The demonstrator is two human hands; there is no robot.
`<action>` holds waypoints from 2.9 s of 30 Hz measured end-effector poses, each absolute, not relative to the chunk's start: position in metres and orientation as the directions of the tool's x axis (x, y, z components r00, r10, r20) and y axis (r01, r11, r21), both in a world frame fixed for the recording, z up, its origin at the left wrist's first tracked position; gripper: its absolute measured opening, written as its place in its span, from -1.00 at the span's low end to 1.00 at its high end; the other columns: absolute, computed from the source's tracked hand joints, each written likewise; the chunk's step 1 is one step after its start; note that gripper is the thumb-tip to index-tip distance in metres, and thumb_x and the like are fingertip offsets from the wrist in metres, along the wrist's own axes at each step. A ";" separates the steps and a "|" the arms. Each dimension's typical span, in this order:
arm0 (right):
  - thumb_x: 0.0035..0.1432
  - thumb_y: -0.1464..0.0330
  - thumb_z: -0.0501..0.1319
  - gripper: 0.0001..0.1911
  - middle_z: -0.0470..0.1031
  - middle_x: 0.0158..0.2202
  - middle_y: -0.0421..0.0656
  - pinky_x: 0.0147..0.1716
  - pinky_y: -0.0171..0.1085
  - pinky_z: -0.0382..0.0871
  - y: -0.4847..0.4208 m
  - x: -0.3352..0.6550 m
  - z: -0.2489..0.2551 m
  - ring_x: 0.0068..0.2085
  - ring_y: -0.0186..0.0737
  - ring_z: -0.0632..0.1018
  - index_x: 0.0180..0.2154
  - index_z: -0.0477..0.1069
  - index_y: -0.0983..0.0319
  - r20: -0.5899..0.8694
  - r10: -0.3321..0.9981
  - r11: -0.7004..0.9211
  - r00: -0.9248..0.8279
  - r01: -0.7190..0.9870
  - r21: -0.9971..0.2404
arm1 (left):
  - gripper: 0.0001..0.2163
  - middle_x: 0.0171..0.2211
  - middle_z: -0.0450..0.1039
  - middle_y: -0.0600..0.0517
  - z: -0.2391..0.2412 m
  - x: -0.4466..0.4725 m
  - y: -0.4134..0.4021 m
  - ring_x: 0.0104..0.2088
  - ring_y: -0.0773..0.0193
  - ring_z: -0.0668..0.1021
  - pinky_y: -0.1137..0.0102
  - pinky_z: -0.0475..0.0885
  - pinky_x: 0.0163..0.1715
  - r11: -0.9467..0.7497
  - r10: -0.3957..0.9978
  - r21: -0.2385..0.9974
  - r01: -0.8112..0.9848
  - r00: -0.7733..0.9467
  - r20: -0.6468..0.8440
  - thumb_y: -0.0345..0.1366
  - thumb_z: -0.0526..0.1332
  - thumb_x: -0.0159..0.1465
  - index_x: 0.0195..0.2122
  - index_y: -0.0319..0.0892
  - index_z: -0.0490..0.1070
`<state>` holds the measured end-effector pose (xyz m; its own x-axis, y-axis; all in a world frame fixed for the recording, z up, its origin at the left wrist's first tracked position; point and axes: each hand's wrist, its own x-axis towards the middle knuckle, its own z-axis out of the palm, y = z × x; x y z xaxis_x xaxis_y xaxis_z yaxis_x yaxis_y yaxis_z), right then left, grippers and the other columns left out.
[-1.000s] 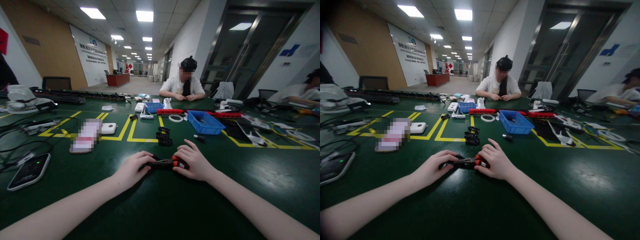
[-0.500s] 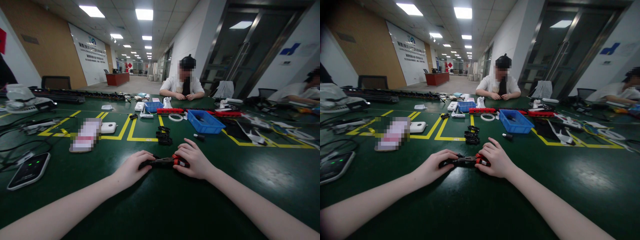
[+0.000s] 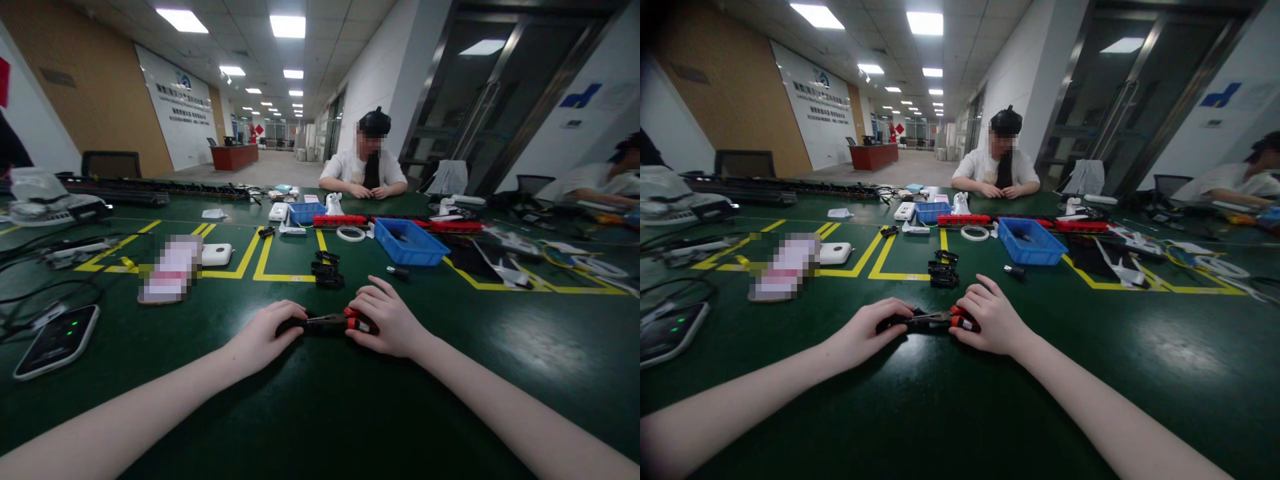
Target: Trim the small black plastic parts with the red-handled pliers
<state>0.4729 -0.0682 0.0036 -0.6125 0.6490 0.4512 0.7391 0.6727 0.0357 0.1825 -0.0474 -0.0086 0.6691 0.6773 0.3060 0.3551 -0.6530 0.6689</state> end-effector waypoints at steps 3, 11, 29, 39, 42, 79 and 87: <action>0.17 0.11 0.21 -0.65 0.53 -0.26 -0.05 0.22 0.14 0.12 -0.068 0.473 0.003 -0.11 -0.04 0.51 -0.19 0.49 0.26 0.449 0.645 0.679 -0.618 0.734 0.035 | -0.81 -0.01 0.47 -0.06 -0.007 0.183 -0.049 0.02 0.13 0.51 0.16 0.41 0.09 -0.655 0.678 0.660 0.369 0.672 0.297 -0.42 0.17 0.33 -0.04 -0.13 0.43; 0.15 0.11 0.23 -0.66 0.52 -0.27 -0.07 0.21 0.12 0.15 -0.068 0.472 0.005 -0.12 -0.06 0.50 -0.19 0.49 0.24 0.420 0.661 0.676 -0.622 0.736 0.026 | -0.68 0.00 0.45 -0.07 -0.011 0.183 -0.048 0.03 0.07 0.50 0.11 0.41 0.07 -0.669 0.683 0.610 0.424 0.674 0.282 -0.38 0.23 0.30 0.08 -0.09 0.35; 0.14 0.14 0.27 -0.66 0.55 -0.21 -0.09 0.17 0.09 0.20 -0.067 0.471 0.004 -0.14 -0.09 0.54 -0.13 0.46 0.21 0.432 0.665 0.681 -0.609 0.732 -0.017 | -0.81 0.01 0.46 -0.03 -0.008 0.183 -0.050 0.01 0.07 0.49 0.07 0.35 0.06 -0.682 0.692 0.547 0.486 0.672 0.266 -0.36 0.21 0.33 -0.04 -0.09 0.44; 0.15 0.14 0.27 -0.66 0.56 -0.20 -0.10 0.15 0.07 0.20 -0.066 0.473 0.002 -0.15 -0.10 0.55 -0.13 0.44 0.22 0.472 0.658 0.679 -0.587 0.734 -0.034 | -0.87 -0.01 0.45 -0.03 -0.008 0.180 -0.046 0.02 0.09 0.48 0.10 0.33 0.09 -0.623 0.710 0.663 0.414 0.656 0.256 -0.38 0.21 0.33 -0.14 -0.09 0.50; 0.15 0.14 0.27 -0.66 0.56 -0.20 -0.10 0.14 0.07 0.20 -0.066 0.473 0.002 -0.16 -0.11 0.55 -0.13 0.44 0.22 0.474 0.651 0.684 -0.593 0.729 -0.027 | -0.87 -0.02 0.45 -0.03 -0.006 0.181 -0.048 0.01 0.10 0.48 0.11 0.33 0.08 -0.617 0.712 0.673 0.408 0.653 0.257 -0.39 0.21 0.32 -0.16 -0.10 0.51; 0.19 0.16 0.26 -0.68 0.52 -0.24 -0.04 -0.28 -0.18 0.44 -0.068 0.469 0.004 -0.24 -0.12 0.52 -0.15 0.41 0.25 0.393 0.675 0.703 -0.624 0.706 -0.087 | -0.86 -0.04 0.45 -0.03 -0.008 0.180 -0.046 -0.02 0.09 0.51 0.13 0.41 0.04 -0.617 0.721 0.672 0.409 0.636 0.275 -0.37 0.27 0.28 -0.14 -0.09 0.54; 0.19 0.16 0.25 -0.69 0.52 -0.24 -0.04 -0.28 -0.19 0.42 -0.067 0.470 0.004 -0.24 -0.12 0.52 -0.15 0.42 0.26 0.378 0.692 0.693 -0.615 0.713 -0.110 | -0.87 -0.02 0.43 -0.05 -0.011 0.179 -0.041 -0.01 0.10 0.51 0.14 0.43 0.04 -0.602 0.719 0.695 0.393 0.644 0.259 -0.37 0.27 0.28 -0.16 -0.10 0.56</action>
<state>0.4696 -0.0675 0.0037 -0.6148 0.6924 0.3775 0.7127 0.6928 -0.1099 0.1794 -0.0413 -0.0109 0.6444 0.7194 0.2592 0.3930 -0.6024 0.6947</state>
